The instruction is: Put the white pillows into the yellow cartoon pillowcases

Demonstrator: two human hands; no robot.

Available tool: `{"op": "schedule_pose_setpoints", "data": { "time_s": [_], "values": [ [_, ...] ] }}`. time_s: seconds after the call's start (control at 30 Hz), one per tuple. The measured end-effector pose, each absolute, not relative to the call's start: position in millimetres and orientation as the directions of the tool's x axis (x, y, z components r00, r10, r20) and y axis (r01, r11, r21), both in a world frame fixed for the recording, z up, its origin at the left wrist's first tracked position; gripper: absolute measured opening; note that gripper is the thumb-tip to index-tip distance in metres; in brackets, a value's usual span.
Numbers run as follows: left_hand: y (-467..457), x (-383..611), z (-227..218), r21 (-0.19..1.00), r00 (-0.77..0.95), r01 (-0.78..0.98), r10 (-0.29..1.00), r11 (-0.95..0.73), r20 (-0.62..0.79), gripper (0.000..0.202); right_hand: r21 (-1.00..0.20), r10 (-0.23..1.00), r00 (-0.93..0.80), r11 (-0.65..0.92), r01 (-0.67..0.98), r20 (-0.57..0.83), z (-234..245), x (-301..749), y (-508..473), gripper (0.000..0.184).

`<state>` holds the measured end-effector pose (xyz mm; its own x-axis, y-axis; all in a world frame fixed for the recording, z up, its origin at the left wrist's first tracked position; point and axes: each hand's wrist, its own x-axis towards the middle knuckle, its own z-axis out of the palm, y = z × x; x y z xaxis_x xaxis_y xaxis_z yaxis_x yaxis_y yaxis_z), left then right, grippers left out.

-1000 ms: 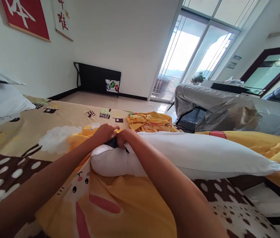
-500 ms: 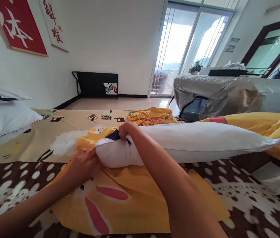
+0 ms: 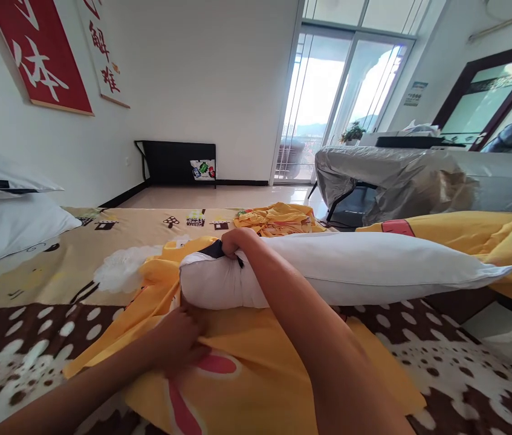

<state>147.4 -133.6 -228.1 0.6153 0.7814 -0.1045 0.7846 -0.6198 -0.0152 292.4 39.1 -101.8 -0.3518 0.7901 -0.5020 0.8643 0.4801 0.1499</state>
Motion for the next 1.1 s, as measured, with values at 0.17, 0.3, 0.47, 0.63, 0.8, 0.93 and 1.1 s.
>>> {"op": "schedule_pose_setpoints", "data": {
  "time_s": [0.17,0.3,0.47,0.63,0.8,0.93,1.1],
  "values": [
    [-153,133,-179,-0.113,0.689,0.725,0.719,-0.68,0.093,0.027,0.137,0.776,-0.374,0.501,0.854,-0.508,-107,288,40,0.061],
    [-153,149,-140,-0.199,0.693,0.713,0.63,-0.673,0.351,0.023,0.155,0.773,-0.386,0.521,0.84,-0.504,-109,282,21,0.053],
    [-132,172,-134,-0.075,0.602,0.767,0.672,-0.638,0.431,0.013,0.16,0.781,-0.549,0.608,0.778,-0.298,-109,302,-42,0.05],
    [-141,162,-137,-0.073,0.663,0.734,0.689,-0.675,0.291,0.018,0.216,0.672,-0.726,0.694,0.686,0.148,-139,352,-129,0.066],
    [-159,147,-136,-0.078,0.751,0.658,0.646,-0.749,0.136,0.016,0.448,0.575,-0.763,0.623,0.642,0.294,-172,386,-165,0.064],
    [-160,152,-128,-0.064,0.77,0.638,0.639,-0.768,0.004,0.018,0.417,0.456,-0.881,0.782,0.464,0.125,-162,386,-151,0.04],
    [-158,170,-109,-0.062,0.721,0.691,0.692,-0.721,-0.015,0.02,0.323,0.407,-0.91,0.874,0.363,-0.076,-136,370,-137,0.02]
  ]
}}
